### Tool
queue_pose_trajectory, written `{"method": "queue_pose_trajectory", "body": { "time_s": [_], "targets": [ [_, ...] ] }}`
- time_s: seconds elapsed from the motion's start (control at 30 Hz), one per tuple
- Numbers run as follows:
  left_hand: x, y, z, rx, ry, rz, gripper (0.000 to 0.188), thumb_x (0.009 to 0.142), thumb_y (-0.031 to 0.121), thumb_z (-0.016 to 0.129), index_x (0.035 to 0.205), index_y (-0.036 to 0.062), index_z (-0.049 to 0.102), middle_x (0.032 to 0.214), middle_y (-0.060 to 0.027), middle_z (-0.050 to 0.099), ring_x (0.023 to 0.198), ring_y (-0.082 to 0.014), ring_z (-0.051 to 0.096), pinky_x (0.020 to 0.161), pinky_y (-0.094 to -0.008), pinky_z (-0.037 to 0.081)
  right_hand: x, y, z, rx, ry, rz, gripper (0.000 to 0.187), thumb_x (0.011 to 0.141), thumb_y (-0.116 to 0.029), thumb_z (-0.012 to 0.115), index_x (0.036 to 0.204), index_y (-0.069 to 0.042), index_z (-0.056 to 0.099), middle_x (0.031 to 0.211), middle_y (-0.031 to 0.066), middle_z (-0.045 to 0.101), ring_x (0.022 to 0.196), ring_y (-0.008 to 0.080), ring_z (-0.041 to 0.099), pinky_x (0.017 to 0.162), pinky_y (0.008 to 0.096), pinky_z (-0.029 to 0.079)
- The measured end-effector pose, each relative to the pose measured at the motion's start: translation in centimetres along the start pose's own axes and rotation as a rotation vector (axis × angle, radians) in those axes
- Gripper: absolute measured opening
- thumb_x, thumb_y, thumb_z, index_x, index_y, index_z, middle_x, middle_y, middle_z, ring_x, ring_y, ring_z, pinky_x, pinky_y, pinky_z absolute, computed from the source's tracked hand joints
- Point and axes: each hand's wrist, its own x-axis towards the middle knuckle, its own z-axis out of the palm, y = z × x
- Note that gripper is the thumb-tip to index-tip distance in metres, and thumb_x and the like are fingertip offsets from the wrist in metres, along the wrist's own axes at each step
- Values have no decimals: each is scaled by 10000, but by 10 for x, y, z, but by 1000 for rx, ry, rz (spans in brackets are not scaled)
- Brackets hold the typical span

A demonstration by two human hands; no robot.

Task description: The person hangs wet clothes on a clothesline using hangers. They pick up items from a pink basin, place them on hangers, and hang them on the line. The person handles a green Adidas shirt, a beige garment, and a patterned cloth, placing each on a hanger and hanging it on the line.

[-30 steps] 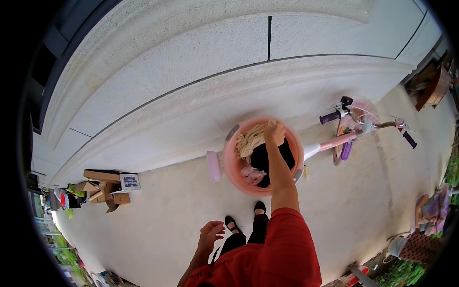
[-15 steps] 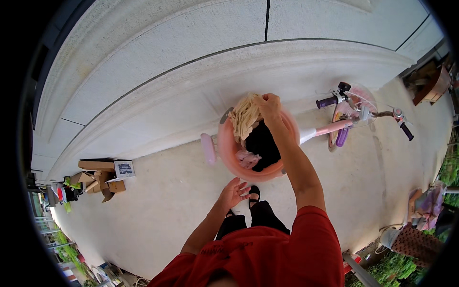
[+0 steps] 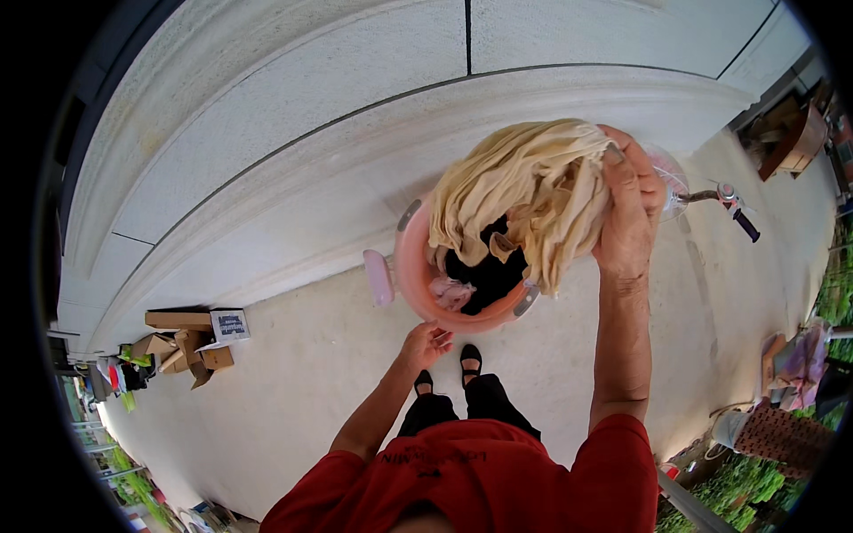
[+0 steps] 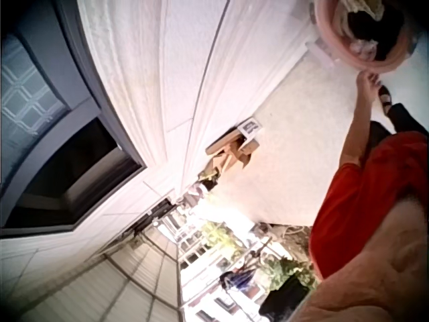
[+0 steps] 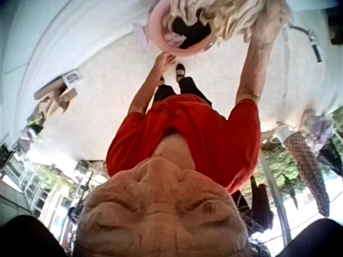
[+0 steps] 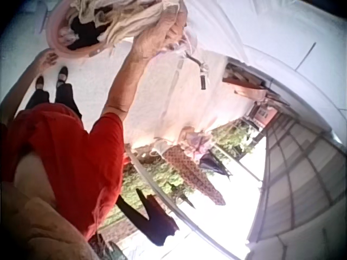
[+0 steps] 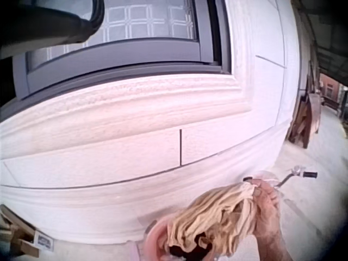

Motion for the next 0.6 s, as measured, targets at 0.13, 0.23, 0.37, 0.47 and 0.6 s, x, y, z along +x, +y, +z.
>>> {"method": "queue_pose_trajectory", "body": {
  "time_s": [0.13, 0.23, 0.37, 0.47, 0.6],
  "targets": [
    [6, 3, 0, 12, -17, -32, 223, 865, 219, 567, 1010, 87, 461, 956, -93, 510, 854, -236, 551, 688, -415, 470, -31, -40, -13, -993, -204, -212, 275, 916, -185, 463, 1057, 40, 535, 876, 105, 608, 812, 179, 608, 744, 253, 495],
    [7, 12, -3, 44, -31, -18, 229, 858, 226, 580, 998, 93, 458, 942, -86, 492, 843, -245, 548, 686, -423, 464, -66, -83, -30, -400, -41, -347, 303, 936, -210, 435, 1094, 31, 528, 939, 125, 605, 867, 195, 597, 785, 301, 495],
    [-7, 19, 1, 130, -2, -62, 257, 827, 255, 617, 987, 109, 479, 926, -78, 477, 836, -252, 528, 716, -431, 454, -114, -116, -49, -1064, 302, -344, 301, 948, -230, 427, 1077, 13, 549, 956, 92, 610, 840, 165, 595, 729, 265, 495],
    [-9, 22, -7, 176, 40, -32, 272, 806, 266, 637, 985, 118, 494, 920, -75, 478, 811, -256, 523, 724, -429, 449, -136, -139, -38, -692, 656, -316, 300, 948, -250, 431, 1031, -2, 577, 892, 68, 618, 820, 128, 592, 704, 241, 486],
    [-27, 22, -9, 394, 154, 9, 198, 815, 232, 613, 946, 135, 501, 883, -35, 492, 754, -186, 520, 655, -372, 434, -169, -133, -35, -1139, 411, -95, 297, 934, -224, 478, 1018, 41, 583, 742, 5, 560, 711, 60, 456, 665, 210, 390]
  ]
}}
